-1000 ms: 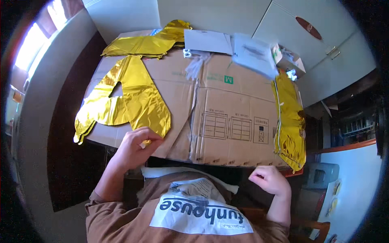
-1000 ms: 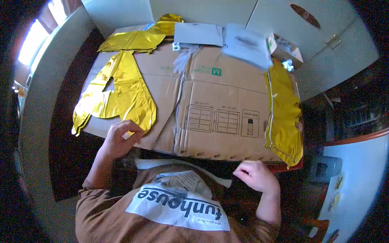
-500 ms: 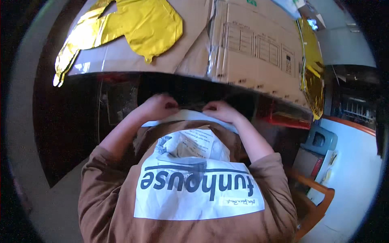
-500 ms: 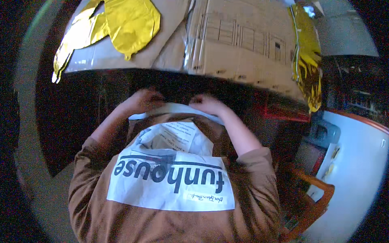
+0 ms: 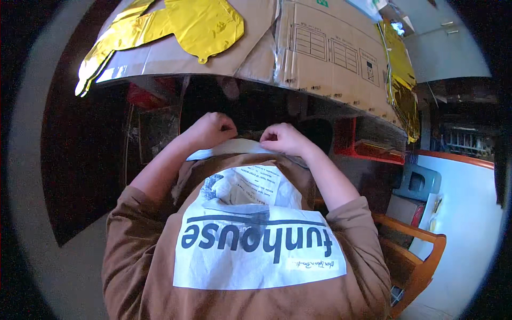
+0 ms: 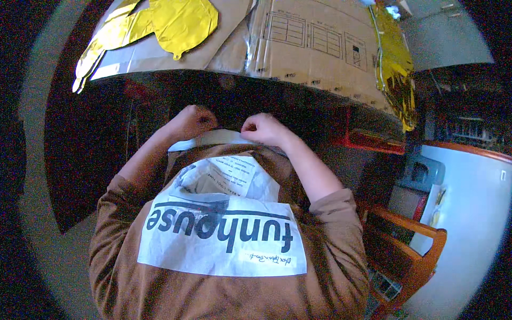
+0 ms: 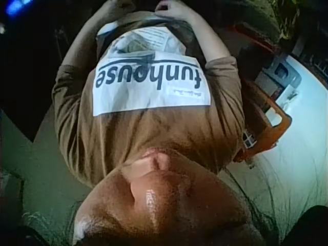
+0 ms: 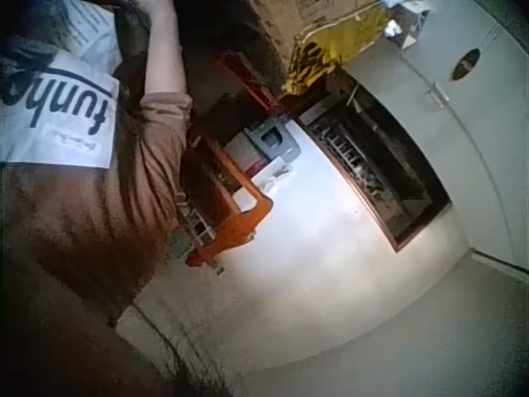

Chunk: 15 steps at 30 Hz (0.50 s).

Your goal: Folding gold foil decorations, placing them into white frames, and threading string through components.

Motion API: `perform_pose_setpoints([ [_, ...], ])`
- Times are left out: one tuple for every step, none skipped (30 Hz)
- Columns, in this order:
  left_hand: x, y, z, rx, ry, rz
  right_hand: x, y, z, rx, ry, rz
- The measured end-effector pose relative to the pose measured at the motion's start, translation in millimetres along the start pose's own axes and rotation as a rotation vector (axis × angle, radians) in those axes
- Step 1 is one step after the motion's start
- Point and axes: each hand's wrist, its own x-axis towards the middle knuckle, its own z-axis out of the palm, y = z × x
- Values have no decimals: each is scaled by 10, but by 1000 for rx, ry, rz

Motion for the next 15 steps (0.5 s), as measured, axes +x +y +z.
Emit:
perform_pose_setpoints([
  [4, -14, 16, 3, -9, 23, -2, -15, 0, -17, -9, -12],
  [2, -1, 33, 13, -30, 18, -11, -22, -3, -35, 3, -8],
  [1, 22, 54, 24, -51, 14, -20, -28, -9, -54, 15, -3],
  [5, 41, 65, 35, -73, 9, -32, -37, -16, -72, 28, 2],
  [15, 47, 72, 61, -92, 6, -52, -49, -20, -91, 31, 14],
  [25, 55, 73, 87, -111, 2, -78, -71, -25, -110, 34, 25],
  [34, 63, 74, 114, -129, -1, -102, -88, -27, -129, 36, 37],
  [43, 76, 78, 123, -132, 2, -128, -96, -21, -185, 54, 20],
  [50, 89, 81, 133, -135, 5, -151, -103, -12, -241, 71, 4],
  [57, 98, 88, 142, -137, 8, -171, -106, -1, -297, 88, -13],
  [65, 90, 99, 128, -136, 0, -176, -94, 15, -325, 112, -26],
  [72, 65, 118, 114, -134, -8, -177, -69, 38, -352, 136, -39],
  [74, 50, 124, 100, -132, -16, -182, -55, 46, -379, 160, -52],
  [73, 47, 125, 103, -120, 4, -194, -51, 33, -331, 165, -36],
  [67, 46, 127, 105, -108, 23, -212, -48, 9, -284, 171, -19],
])
